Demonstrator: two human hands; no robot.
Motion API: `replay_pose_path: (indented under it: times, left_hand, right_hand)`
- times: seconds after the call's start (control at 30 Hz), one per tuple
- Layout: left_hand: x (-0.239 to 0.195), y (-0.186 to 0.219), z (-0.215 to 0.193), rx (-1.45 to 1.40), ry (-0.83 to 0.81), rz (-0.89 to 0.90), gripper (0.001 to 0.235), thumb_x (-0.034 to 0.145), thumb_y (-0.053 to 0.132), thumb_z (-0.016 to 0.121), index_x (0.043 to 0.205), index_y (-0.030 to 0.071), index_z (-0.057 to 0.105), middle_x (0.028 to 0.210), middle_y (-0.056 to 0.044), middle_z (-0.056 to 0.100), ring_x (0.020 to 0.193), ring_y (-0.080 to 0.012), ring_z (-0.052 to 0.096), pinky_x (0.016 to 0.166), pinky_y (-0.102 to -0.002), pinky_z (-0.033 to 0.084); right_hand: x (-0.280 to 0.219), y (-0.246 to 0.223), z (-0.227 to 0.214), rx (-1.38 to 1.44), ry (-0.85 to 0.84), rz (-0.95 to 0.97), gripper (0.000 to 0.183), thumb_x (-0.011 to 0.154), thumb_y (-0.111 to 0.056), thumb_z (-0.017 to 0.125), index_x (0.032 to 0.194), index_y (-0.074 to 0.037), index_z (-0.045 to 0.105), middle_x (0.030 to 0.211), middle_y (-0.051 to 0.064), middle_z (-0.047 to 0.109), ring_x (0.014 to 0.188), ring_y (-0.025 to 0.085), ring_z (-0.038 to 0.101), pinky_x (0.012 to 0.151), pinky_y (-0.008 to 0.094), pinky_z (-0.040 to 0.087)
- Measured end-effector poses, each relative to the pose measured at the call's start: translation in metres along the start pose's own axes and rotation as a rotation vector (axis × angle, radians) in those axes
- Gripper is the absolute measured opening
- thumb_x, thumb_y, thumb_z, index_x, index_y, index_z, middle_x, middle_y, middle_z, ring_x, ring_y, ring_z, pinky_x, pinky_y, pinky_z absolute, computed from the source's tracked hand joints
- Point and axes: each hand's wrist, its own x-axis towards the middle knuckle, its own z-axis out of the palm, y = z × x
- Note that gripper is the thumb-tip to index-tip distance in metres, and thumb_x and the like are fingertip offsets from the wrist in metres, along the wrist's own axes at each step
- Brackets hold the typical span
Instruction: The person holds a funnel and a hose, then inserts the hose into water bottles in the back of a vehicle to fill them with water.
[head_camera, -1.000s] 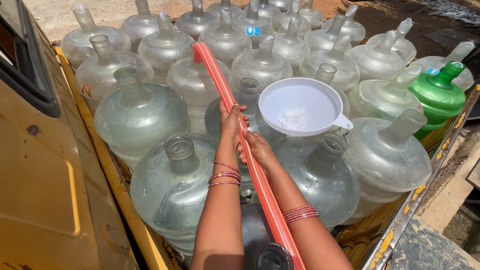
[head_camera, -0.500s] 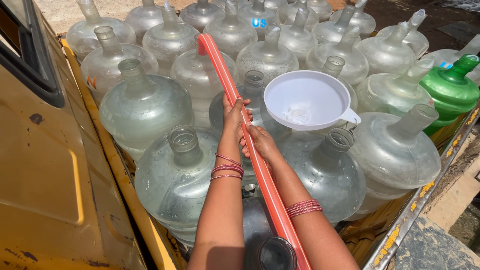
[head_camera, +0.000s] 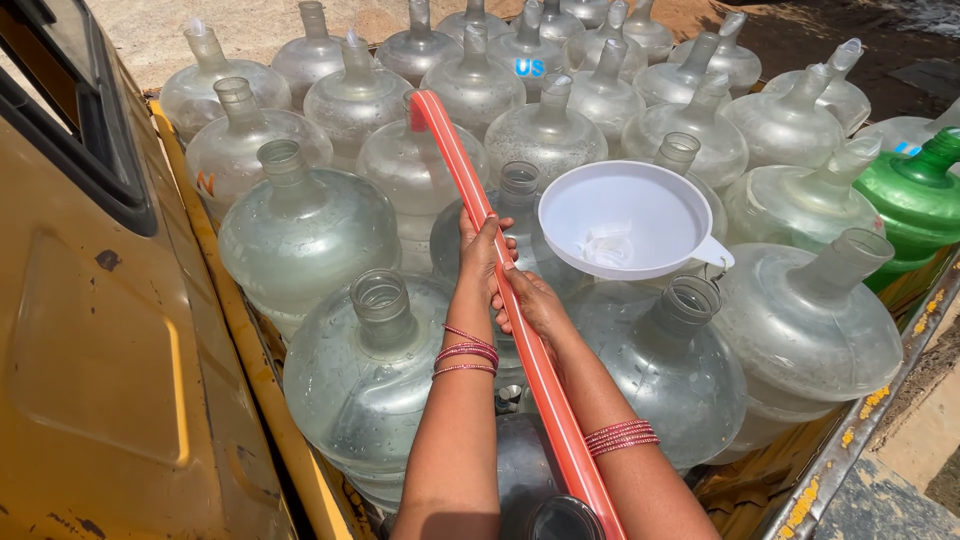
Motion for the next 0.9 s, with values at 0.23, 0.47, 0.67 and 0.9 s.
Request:
replay_pose_path:
  times: [0.23,0.47,0.67,0.9]
  left_hand:
    - [-0.0037,0.0037,0.0052,0.026,0.020,-0.017,0.054,0.103,0.021,0.052,0.151,0.029,0.029,0.104,-0.008,0.062,0.066,-0.0128,0.057,0.050,-0.027,0.052]
    - [-0.0018,0.0020,0.0038,0.044,0.008,-0.001,0.056,0.102,0.021,0.054,0.152,0.029,0.029,0.103,-0.008,0.063,0.065,-0.0136,0.058,0.050,-0.028,0.053]
    - [0.0004,-0.0017,0.0018,0.042,0.011,0.007,0.057,0.102,0.022,0.055,0.152,0.029,0.028,0.103,-0.008,0.063,0.066,-0.0142,0.058,0.050,-0.029,0.052]
    - [0.0011,-0.0009,0.0025,0.039,0.016,-0.005,0.058,0.102,0.022,0.054,0.153,0.030,0.027,0.103,-0.008,0.063,0.065,-0.0135,0.058,0.049,-0.028,0.052]
  right_hand:
    - [-0.0054,-0.0066,0.0045,-0.026,0.005,0.000,0.037,0.100,-0.042,0.062,0.100,-0.007,0.053,0.066,0.003,0.062,0.045,0.008,0.059,0.040,0.021,0.051]
    - [-0.0009,-0.0014,-0.0014,0.017,-0.023,0.003,0.032,0.102,-0.037,0.058,0.104,-0.006,0.051,0.069,0.003,0.062,0.046,0.009,0.060,0.041,0.022,0.052]
    - [-0.0011,-0.0001,-0.0033,0.030,-0.030,0.004,0.031,0.103,-0.036,0.058,0.105,-0.006,0.052,0.071,0.004,0.062,0.048,0.009,0.060,0.042,0.022,0.052]
    - [0.0010,-0.0008,-0.0027,0.028,-0.026,0.021,0.032,0.102,-0.038,0.057,0.105,-0.007,0.051,0.070,0.004,0.062,0.047,0.010,0.060,0.041,0.022,0.052]
